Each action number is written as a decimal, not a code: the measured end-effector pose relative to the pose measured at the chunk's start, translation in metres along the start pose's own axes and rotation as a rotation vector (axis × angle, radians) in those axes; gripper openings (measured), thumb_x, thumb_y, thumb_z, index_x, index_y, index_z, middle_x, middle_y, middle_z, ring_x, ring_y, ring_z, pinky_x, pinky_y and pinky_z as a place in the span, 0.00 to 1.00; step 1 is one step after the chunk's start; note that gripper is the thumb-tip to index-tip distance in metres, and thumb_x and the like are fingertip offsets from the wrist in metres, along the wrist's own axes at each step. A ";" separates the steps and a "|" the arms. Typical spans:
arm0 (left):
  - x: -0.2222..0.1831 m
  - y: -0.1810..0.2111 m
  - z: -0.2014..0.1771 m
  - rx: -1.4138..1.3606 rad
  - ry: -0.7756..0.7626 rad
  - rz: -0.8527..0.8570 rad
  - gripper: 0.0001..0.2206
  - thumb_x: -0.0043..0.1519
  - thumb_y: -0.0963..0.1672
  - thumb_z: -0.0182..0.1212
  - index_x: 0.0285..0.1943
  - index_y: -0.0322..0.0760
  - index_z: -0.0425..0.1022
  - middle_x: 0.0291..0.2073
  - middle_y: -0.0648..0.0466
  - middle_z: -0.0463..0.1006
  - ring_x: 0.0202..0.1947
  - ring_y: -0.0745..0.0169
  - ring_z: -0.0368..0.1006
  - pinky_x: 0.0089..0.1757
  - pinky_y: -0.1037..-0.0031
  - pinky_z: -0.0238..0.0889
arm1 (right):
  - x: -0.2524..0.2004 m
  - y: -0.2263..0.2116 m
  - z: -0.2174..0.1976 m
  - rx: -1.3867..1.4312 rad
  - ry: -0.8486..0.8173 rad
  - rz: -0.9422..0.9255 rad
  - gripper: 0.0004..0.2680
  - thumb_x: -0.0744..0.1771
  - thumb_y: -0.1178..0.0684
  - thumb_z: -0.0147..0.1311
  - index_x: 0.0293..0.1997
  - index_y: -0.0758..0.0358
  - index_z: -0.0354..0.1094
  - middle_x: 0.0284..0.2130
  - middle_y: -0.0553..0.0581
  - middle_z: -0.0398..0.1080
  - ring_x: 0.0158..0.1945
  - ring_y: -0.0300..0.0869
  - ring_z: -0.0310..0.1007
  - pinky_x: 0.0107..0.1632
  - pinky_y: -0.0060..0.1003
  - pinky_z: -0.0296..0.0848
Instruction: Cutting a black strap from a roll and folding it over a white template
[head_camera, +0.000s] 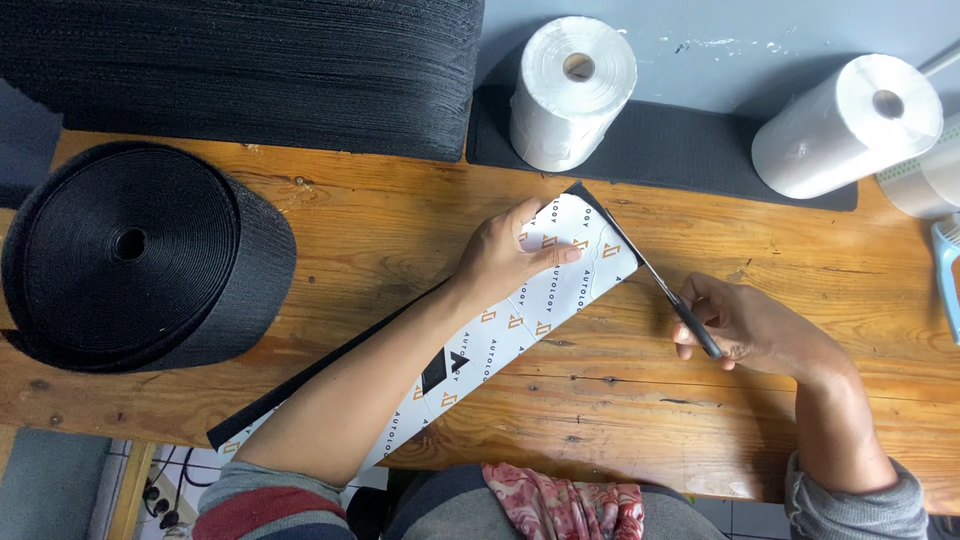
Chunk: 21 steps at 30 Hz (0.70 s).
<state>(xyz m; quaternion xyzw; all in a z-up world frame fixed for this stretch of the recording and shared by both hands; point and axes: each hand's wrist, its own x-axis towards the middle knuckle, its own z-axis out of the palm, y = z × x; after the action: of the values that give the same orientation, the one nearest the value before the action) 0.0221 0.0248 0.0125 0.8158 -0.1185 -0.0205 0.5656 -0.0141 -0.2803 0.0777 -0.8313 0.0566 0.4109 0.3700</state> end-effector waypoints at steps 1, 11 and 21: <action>0.000 0.000 0.000 0.000 -0.001 0.000 0.17 0.52 0.54 0.71 0.43 0.48 0.76 0.31 0.61 0.80 0.32 0.67 0.73 0.34 0.73 0.59 | 0.002 0.004 0.000 0.001 0.000 0.000 0.06 0.64 0.57 0.57 0.37 0.63 0.63 0.26 0.66 0.84 0.24 0.44 0.71 0.22 0.36 0.66; -0.001 0.001 0.000 -0.026 0.021 0.010 0.17 0.52 0.54 0.73 0.35 0.46 0.71 0.27 0.63 0.75 0.31 0.70 0.68 0.34 0.75 0.56 | -0.006 -0.006 -0.005 -0.053 0.005 0.007 0.05 0.62 0.57 0.56 0.38 0.63 0.67 0.31 0.56 0.88 0.23 0.43 0.67 0.26 0.35 0.64; -0.001 0.001 -0.002 -0.020 0.016 0.009 0.19 0.52 0.54 0.73 0.31 0.46 0.64 0.25 0.64 0.68 0.29 0.70 0.62 0.33 0.74 0.53 | -0.006 -0.008 -0.005 0.025 -0.022 0.021 0.08 0.62 0.56 0.61 0.41 0.67 0.70 0.31 0.61 0.88 0.31 0.43 0.74 0.23 0.36 0.64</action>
<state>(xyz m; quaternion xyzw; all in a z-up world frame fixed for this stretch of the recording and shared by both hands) 0.0210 0.0263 0.0137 0.8096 -0.1175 -0.0128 0.5749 -0.0118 -0.2786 0.0884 -0.8214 0.0663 0.4232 0.3766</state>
